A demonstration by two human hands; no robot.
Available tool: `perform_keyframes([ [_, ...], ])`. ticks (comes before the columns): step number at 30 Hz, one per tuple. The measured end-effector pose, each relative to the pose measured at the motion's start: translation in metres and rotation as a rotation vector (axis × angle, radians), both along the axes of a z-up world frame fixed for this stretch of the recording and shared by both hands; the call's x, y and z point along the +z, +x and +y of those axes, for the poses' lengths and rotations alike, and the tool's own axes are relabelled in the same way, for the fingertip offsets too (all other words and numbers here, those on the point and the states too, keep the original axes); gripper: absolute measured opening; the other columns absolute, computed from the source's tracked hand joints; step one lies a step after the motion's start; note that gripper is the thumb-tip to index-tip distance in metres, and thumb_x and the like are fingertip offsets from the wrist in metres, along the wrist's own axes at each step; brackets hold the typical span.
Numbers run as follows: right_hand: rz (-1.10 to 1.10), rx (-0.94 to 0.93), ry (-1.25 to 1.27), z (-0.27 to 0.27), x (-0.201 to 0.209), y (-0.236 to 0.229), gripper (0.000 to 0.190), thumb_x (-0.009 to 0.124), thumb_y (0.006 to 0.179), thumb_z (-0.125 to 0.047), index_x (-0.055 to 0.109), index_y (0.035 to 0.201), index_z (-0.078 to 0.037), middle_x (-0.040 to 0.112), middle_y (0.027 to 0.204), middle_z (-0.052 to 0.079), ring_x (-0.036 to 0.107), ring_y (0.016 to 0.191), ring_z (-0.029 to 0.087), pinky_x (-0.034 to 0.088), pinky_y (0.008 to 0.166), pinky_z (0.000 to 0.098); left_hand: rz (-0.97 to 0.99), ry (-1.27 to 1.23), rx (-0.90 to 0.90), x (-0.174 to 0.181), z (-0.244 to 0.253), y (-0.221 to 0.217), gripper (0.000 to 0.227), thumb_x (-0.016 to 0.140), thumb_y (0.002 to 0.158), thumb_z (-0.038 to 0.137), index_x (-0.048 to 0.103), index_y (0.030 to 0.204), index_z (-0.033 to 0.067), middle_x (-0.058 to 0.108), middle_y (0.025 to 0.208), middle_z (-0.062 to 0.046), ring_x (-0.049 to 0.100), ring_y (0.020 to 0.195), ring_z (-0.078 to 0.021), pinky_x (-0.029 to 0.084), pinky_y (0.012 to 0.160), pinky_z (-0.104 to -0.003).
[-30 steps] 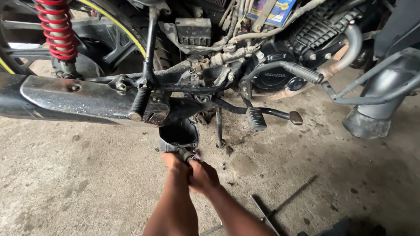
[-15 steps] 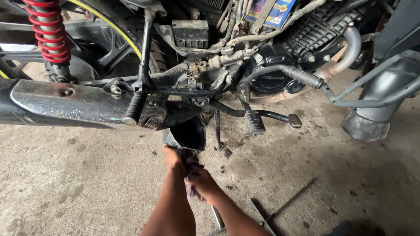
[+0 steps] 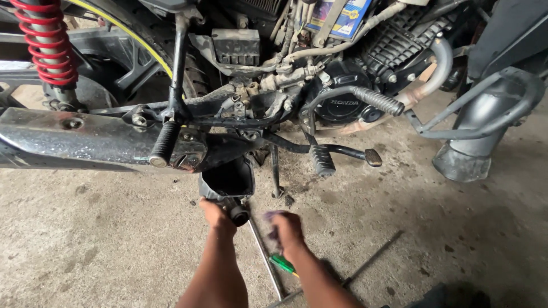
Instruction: Cleaning and reinstalling a motorcycle air filter.
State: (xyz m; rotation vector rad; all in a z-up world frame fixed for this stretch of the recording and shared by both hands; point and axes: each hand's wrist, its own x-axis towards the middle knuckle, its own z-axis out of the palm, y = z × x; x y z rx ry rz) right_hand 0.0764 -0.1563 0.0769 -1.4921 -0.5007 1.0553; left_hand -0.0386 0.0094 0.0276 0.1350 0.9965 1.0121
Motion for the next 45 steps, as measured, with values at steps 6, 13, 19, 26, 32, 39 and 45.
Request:
perform_keyframes([
  [6, 0.01, -0.507, 0.081, 0.018, 0.0, 0.036, 0.018, 0.065, 0.096, -0.021, 0.068, 0.1, -0.003, 0.064, 0.066, 0.014, 0.052, 0.04, 0.015, 0.038, 0.033, 0.0307, -0.066, 0.0, -0.077, -0.03, -0.005, -0.005, 0.084, 0.032, 0.093, 0.075, 0.044, 0.143, 0.0088, 0.068, 0.113, -0.028, 0.067, 0.096, -0.038, 0.057, 0.081, -0.047],
  [13, -0.944, 0.13, 0.232, 0.059, 0.055, -0.023, 0.046, 0.061, 0.091, -0.012, 0.058, 0.137, -0.008, 0.069, 0.12, 0.016, 0.071, 0.099, 0.029, 0.058, 0.083, 0.0422, 0.001, 0.012, -0.252, -0.011, -0.037, -0.001, 0.083, 0.028, 0.092, 0.074, 0.044, 0.143, 0.0101, 0.064, 0.107, -0.03, 0.061, 0.089, -0.0421, 0.052, 0.083, -0.056],
  [19, -1.206, 0.015, 0.235, 0.099, -0.07, -0.034, 0.022, 0.063, 0.086, -0.015, 0.075, 0.102, -0.004, 0.075, 0.096, 0.018, 0.069, 0.088, 0.038, 0.056, 0.075, 0.0484, 0.098, 0.041, -0.33, -0.031, -0.04, -0.014, 0.082, 0.031, 0.093, 0.075, 0.055, 0.138, 0.0105, 0.07, 0.118, -0.028, 0.069, 0.098, -0.0363, 0.054, 0.085, -0.048],
  [26, 0.166, -0.335, 0.085, 0.051, 0.09, -0.012, 0.024, 0.045, 0.086, -0.003, 0.067, 0.086, 0.007, 0.063, 0.067, 0.018, 0.059, 0.049, 0.022, 0.053, 0.041, 0.0352, 0.042, 0.001, -0.272, 0.014, -0.048, -0.018, 0.078, 0.03, 0.093, 0.073, 0.044, 0.144, 0.0151, 0.068, 0.102, -0.021, 0.064, 0.085, -0.0322, 0.055, 0.077, -0.049],
  [32, 0.065, -0.95, -0.147, 0.071, -0.005, 0.082, 0.023, 0.062, 0.097, -0.02, 0.065, 0.094, 0.003, 0.068, 0.086, 0.015, 0.073, 0.071, 0.024, 0.063, 0.063, 0.0339, -0.015, 0.001, -0.284, 0.007, -0.054, -0.029, 0.079, 0.033, 0.088, 0.074, 0.037, 0.142, 0.0161, 0.061, 0.09, -0.024, 0.06, 0.072, -0.0361, 0.052, 0.07, -0.052],
  [39, -0.419, -0.346, 0.063, 0.053, 0.0, 0.055, 0.067, 0.075, 0.084, -0.02, 0.044, 0.144, -0.02, 0.065, 0.131, 0.015, 0.068, 0.112, 0.029, 0.057, 0.096, 0.0414, 0.182, 0.035, -0.508, 0.028, -0.068, -0.037, 0.089, 0.032, 0.088, 0.074, 0.048, 0.139, 0.0027, 0.067, 0.089, -0.027, 0.063, 0.07, -0.0356, 0.055, 0.065, -0.051],
  [45, -1.013, -0.063, -0.295, 0.049, 0.003, 0.039, 0.095, 0.09, 0.07, -0.016, 0.037, 0.149, -0.014, 0.055, 0.14, 0.021, 0.06, 0.121, 0.04, 0.05, 0.098, 0.0442, 0.191, 0.09, -0.643, -0.012, -0.059, -0.039, 0.095, 0.031, 0.085, 0.08, 0.056, 0.139, 0.0055, 0.063, 0.076, -0.02, 0.057, 0.059, -0.0284, 0.049, 0.056, -0.041],
])
